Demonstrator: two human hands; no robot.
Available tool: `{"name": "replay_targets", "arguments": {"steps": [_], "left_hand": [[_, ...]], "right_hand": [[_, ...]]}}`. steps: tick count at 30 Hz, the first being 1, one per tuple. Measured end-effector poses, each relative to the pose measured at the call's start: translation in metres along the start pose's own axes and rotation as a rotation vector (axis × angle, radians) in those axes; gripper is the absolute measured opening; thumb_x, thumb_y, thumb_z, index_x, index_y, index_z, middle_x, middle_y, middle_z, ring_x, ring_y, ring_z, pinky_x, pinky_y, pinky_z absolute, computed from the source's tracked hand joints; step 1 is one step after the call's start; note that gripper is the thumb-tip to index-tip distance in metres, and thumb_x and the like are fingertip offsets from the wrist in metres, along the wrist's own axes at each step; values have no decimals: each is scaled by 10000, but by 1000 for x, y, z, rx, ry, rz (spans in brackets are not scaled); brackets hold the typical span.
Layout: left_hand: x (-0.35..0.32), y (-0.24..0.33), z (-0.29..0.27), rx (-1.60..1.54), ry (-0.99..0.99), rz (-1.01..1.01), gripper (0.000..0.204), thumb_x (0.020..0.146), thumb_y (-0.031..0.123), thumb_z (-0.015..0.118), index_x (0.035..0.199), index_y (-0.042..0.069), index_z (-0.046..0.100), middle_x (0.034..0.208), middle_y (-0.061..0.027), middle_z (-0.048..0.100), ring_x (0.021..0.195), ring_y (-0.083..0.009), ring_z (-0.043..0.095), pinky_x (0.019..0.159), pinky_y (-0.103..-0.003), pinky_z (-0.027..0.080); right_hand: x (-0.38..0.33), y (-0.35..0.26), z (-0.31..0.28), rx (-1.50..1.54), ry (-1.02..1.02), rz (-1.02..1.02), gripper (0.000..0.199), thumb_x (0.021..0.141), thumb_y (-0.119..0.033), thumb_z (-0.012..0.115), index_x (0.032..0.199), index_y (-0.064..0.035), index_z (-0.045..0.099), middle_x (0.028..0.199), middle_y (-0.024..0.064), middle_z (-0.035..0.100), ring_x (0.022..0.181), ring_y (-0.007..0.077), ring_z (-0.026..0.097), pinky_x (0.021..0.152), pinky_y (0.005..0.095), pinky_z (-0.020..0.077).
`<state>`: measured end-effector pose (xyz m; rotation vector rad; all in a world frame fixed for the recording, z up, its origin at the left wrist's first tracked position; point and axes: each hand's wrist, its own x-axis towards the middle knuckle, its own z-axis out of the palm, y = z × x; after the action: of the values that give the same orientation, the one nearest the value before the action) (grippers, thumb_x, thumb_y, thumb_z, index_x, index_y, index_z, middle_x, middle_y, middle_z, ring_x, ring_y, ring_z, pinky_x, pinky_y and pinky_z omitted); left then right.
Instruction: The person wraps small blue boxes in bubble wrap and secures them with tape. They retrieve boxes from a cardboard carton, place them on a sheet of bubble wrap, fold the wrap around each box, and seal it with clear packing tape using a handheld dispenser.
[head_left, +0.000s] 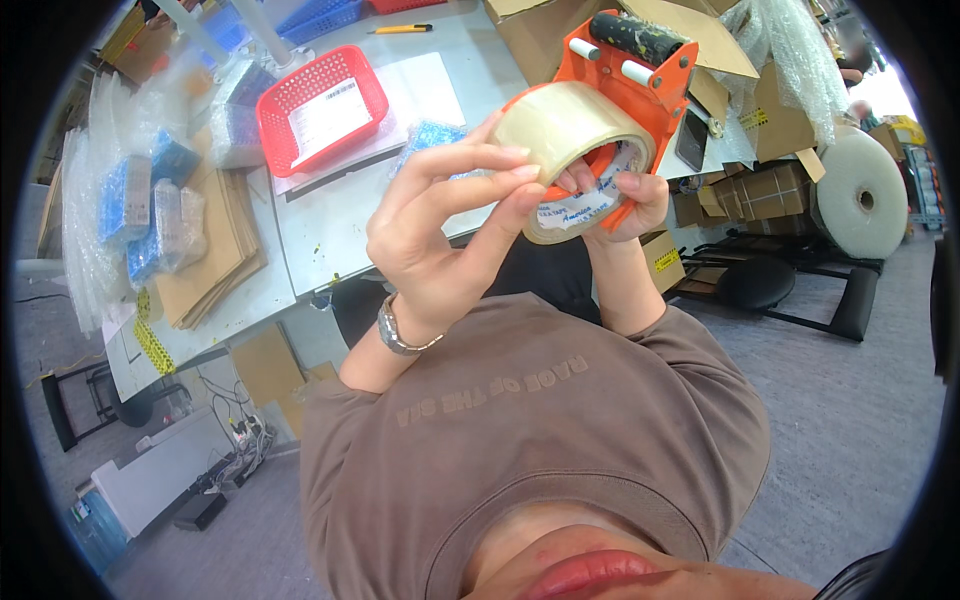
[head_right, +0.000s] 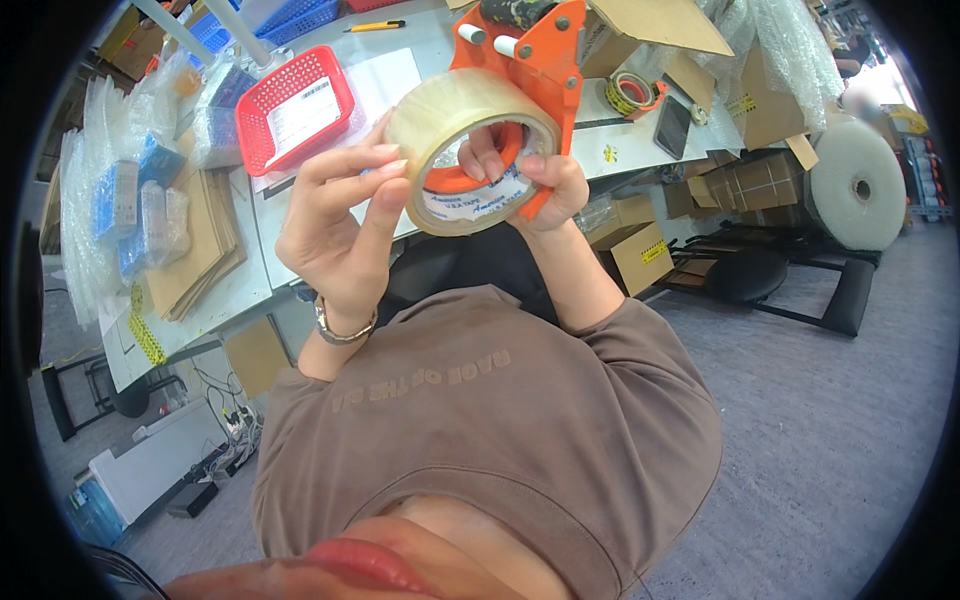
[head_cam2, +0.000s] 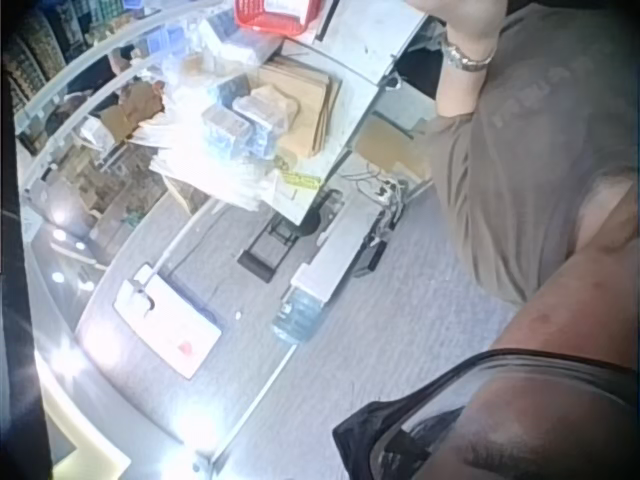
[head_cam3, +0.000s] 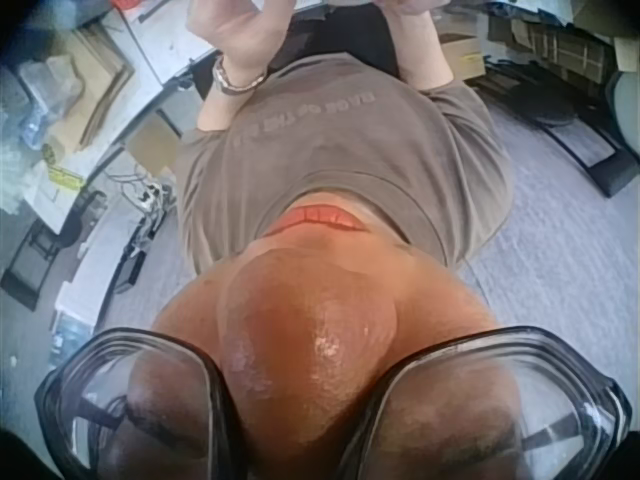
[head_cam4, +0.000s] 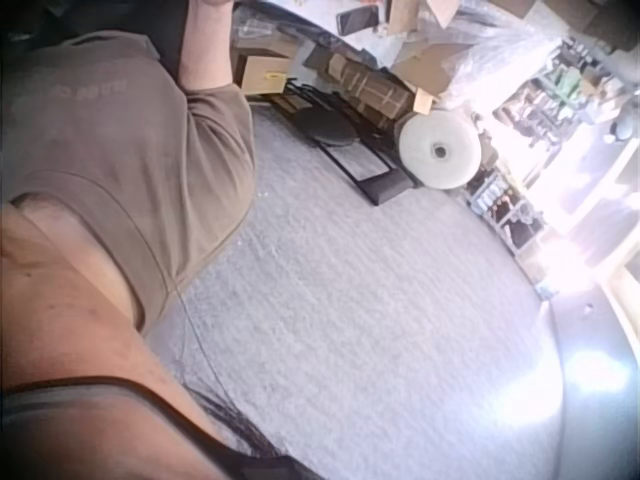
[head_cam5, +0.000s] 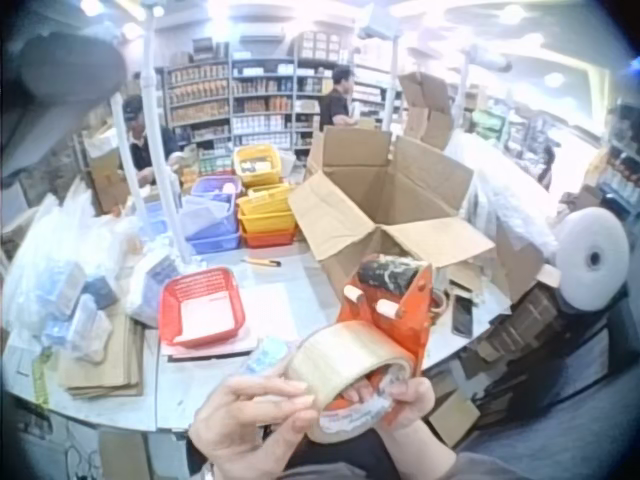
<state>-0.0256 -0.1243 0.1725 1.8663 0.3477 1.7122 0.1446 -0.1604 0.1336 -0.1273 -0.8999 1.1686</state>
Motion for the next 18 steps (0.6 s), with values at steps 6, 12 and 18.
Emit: {"name": "replay_targets", "arguments": {"steps": [6,12,18], "left_hand": [[4,-10,-3,103,6,118,205,736,71,801,899,55,677,938,-64,703,832,-202,659,747,-312,520],[16,-14,-11,235,-10,212,169,758,73,780,886,63,671,919,-50,713,801,-183,647,670,-278,482],[24,-18,-13,111,29,134,101,802,20,728,882,18,667,924,-91,713,719,-148,659,603,-237,508]], "right_hand": [[2,0,6,18,-28,11,590,748,-208,507,1280,37,436,770,91,503,712,163,469,691,280,429],[-2,3,6,91,-63,85,608,731,-194,530,1288,31,442,773,87,500,674,149,458,631,265,413],[-10,8,3,229,26,142,644,696,-192,532,1297,24,445,912,121,559,630,126,457,596,257,406]]}}
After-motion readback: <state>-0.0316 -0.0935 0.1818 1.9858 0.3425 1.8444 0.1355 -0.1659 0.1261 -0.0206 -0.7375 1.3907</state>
